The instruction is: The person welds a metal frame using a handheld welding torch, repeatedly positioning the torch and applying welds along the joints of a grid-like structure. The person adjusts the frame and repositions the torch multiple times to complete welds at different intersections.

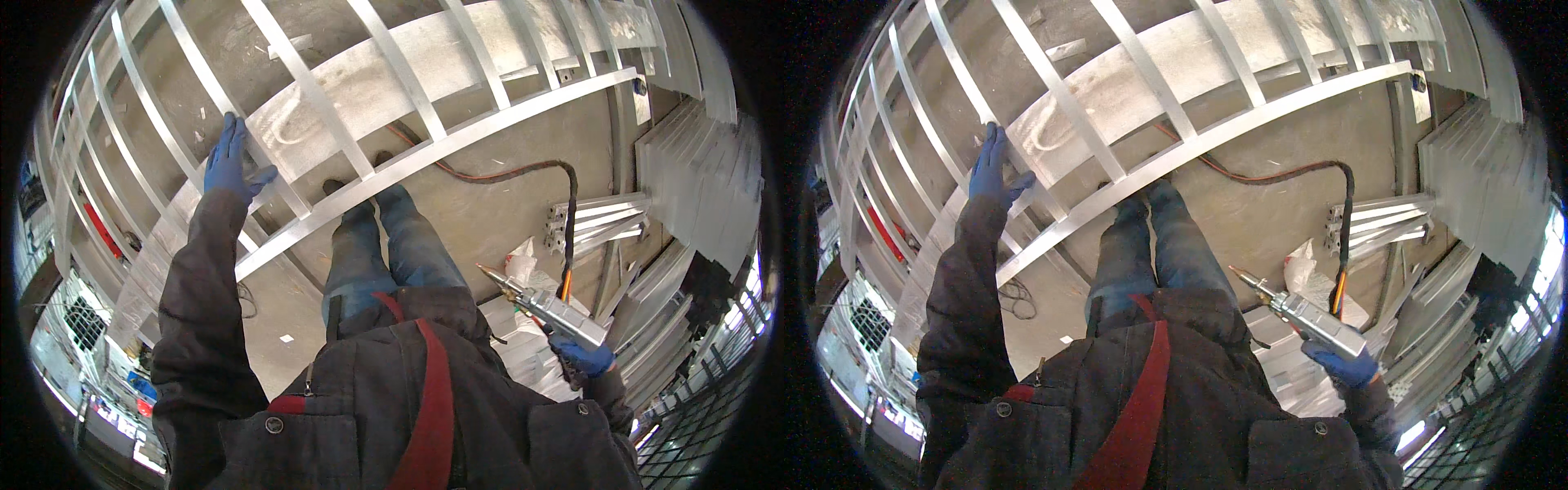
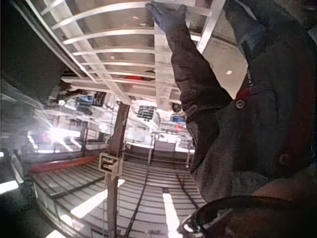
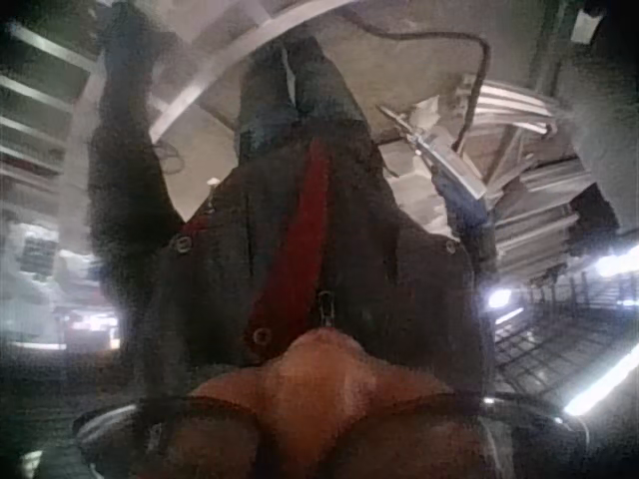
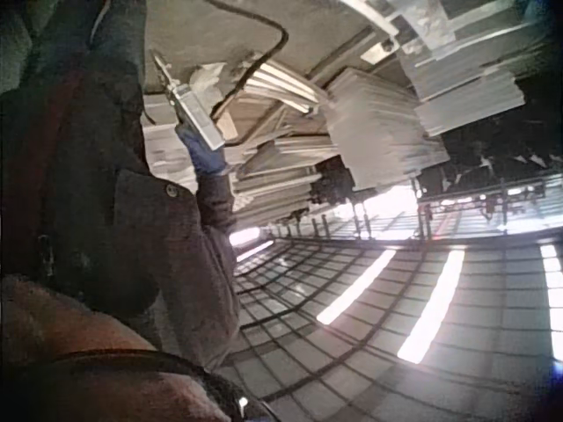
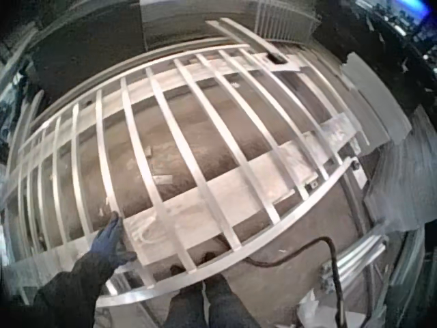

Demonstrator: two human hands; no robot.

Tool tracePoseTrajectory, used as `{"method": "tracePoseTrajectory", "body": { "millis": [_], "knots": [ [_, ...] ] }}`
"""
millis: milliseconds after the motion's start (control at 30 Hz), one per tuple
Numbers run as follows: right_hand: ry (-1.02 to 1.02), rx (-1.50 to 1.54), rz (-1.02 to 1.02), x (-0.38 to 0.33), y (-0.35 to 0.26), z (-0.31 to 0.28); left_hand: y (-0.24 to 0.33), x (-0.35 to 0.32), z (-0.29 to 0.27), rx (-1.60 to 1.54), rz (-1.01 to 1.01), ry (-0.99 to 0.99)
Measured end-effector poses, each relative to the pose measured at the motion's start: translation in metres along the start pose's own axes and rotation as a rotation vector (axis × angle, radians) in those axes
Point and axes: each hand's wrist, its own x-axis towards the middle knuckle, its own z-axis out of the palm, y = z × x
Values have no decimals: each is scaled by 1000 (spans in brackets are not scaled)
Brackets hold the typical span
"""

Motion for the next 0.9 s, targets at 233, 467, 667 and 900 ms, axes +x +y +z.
{"method": "tracePoseTrajectory", "body": {
  "millis": [233,467,667,900],
  "knots": [
    [-4,134,-223,54,40,24,-3,-1,2,77,14,-17],
    [-147,227,-153,105,5,34,-11,-6,9,-3,87,46],
    [-333,214,-473,108,-40,85,-13,-19,-1,42,-22,73],
    [-446,9,-364,133,-51,108,-22,-111,-47,-342,-236,305]
  ]
}}
